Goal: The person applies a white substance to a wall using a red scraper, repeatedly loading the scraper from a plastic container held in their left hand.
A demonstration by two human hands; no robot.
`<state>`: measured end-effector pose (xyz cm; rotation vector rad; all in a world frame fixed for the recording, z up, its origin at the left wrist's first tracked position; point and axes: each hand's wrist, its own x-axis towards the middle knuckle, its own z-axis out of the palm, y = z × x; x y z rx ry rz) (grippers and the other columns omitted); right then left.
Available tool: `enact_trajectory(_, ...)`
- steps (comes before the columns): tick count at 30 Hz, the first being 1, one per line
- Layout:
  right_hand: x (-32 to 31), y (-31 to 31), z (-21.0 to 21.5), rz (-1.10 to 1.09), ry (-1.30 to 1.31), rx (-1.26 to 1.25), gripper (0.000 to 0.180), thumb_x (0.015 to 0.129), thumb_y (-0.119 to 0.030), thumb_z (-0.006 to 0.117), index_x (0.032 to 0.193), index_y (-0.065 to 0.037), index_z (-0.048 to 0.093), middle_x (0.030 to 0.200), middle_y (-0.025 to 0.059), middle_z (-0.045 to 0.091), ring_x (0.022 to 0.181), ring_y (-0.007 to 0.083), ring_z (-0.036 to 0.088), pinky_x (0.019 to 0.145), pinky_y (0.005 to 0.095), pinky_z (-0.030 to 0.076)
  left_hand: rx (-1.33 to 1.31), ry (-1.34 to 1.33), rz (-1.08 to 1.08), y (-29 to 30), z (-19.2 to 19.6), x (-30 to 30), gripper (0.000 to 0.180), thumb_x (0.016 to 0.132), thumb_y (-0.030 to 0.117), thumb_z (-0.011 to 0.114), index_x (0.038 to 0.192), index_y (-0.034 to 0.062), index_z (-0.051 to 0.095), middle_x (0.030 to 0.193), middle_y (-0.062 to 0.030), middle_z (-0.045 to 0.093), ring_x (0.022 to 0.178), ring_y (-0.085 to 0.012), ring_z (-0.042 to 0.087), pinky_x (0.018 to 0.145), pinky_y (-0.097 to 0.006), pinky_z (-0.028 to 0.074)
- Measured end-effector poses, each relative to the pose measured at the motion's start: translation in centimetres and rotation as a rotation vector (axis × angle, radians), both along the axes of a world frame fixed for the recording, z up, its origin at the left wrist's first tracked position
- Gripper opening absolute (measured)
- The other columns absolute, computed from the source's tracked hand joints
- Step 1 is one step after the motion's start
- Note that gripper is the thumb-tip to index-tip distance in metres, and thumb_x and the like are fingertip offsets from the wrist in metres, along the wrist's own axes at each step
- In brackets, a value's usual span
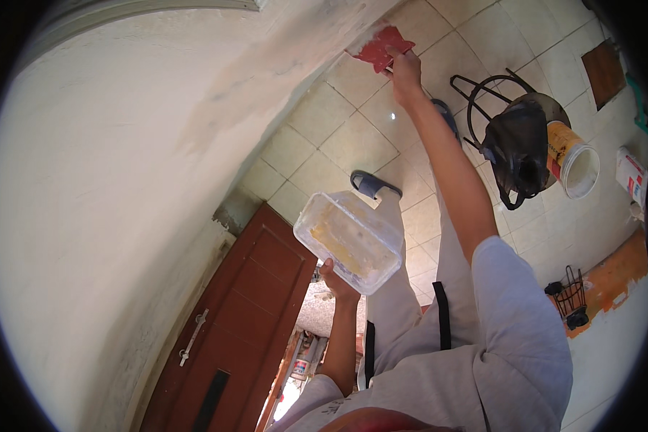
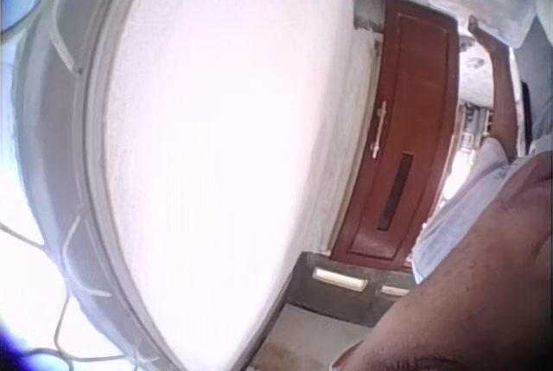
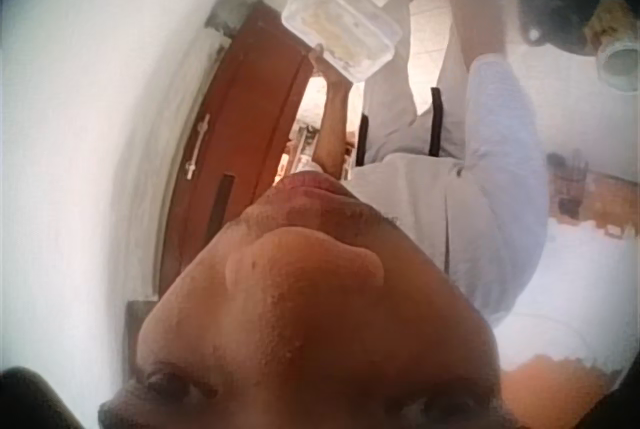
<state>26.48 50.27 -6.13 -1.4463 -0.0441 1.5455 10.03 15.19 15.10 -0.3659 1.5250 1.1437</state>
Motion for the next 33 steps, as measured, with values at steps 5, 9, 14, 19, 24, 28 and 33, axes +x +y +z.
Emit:
enact_trajectory(5, -0.8, 3.2, -13.3, 0.456, -0.110, -0.120, 0.019, 0.092, -0.012, 0.059, 0.106, -0.001, 0.062, 0.101, 0.0092, 0.068, 0.084, 0.0190, 0.067, 0.075, 0.0299, 0.058, -0.048, 0.005, -0.041, 0.2, -1.0, 0.4, 0.082, 0.076, 0.047, 0.063, 0.143, 0.0066, 0.038, 0.131, -0.0101, 0.050, 0.122, -0.0298, 0.049, 0.100, -0.043, 0.043)
enact_trajectory(9, -5.2, 6.9, -10.5, 0.516, -0.051, 0.301, 0.018, 0.094, -0.013, 0.055, 0.105, 0.000, 0.061, 0.101, 0.0117, 0.068, 0.084, 0.0202, 0.067, 0.074, 0.0272, 0.058, -0.071, 0.001, -0.043, -0.7, -1.4, 0.2, 0.083, 0.076, 0.047, 0.064, 0.143, 0.0074, 0.038, 0.131, -0.0098, 0.050, 0.122, -0.0292, 0.049, 0.101, -0.042, 0.043)
enact_trajectory(14, -2.2, 6.9, -4.9, 0.034, 0.455, 0.212, 0.022, 0.097, -0.011, 0.047, 0.090, 0.007, 0.057, 0.089, 0.0169, 0.067, 0.088, 0.0266, 0.067, 0.074, 0.0332, 0.058, -0.085, 0.017, -0.027, -0.6, -1.2, -0.2, 0.083, 0.075, 0.047, 0.064, 0.143, 0.0078, 0.037, 0.132, -0.0096, 0.050, 0.122, -0.0289, 0.049, 0.100, -0.042, 0.043)
enact_trajectory(19, -0.5, 1.9, -6.5, 0.071, 0.095, 0.096, 0.025, 0.095, -0.013, 0.055, 0.117, -0.003, 0.059, 0.107, 0.0084, 0.066, 0.091, 0.0196, 0.067, 0.078, 0.0338, 0.059, -0.040, -0.003, -0.010, -1.4, -1.4, -0.8, 0.083, 0.075, 0.047, 0.065, 0.143, 0.0072, 0.038, 0.132, -0.0101, 0.049, 0.121, -0.0294, 0.050, 0.099, -0.043, 0.045)
enact_trajectory(24, -3.6, -0.2, -17.4, 0.367, -0.400, -0.107, 0.024, 0.096, -0.016, 0.058, 0.118, -0.010, 0.058, 0.110, 0.0049, 0.065, 0.093, 0.0171, 0.064, 0.078, 0.0387, 0.058, -0.020, -0.016, -0.033, -1.7, -2.0, -1.3, 0.082, 0.075, 0.047, 0.064, 0.142, 0.0063, 0.039, 0.131, -0.0106, 0.050, 0.120, -0.0293, 0.051, 0.098, -0.043, 0.045)
enact_trajectory(28, -9.8, 0.9, -11.2, 0.051, 0.142, -0.065, 0.023, 0.095, -0.016, 0.060, 0.118, -0.012, 0.056, 0.110, 0.0021, 0.063, 0.097, 0.0170, 0.061, 0.083, 0.0429, 0.056, -0.047, 0.062, -0.026, -2.0, -1.3, -1.4, 0.082, 0.075, 0.046, 0.065, 0.141, 0.0055, 0.040, 0.129, -0.0104, 0.051, 0.118, -0.0290, 0.052, 0.097, -0.042, 0.046)
enact_trajectory(33, -8.4, 1.1, -7.1, 0.026, 0.219, -0.108, 0.024, 0.095, -0.014, 0.059, 0.119, -0.012, 0.054, 0.112, 0.0024, 0.061, 0.102, 0.0180, 0.059, 0.091, 0.0448, 0.052, -0.008, 0.019, -0.013, -3.0, -1.0, -2.1, 0.083, 0.074, 0.046, 0.065, 0.141, 0.0041, 0.039, 0.127, -0.0122, 0.051, 0.117, -0.0299, 0.053, 0.095, -0.043, 0.048)
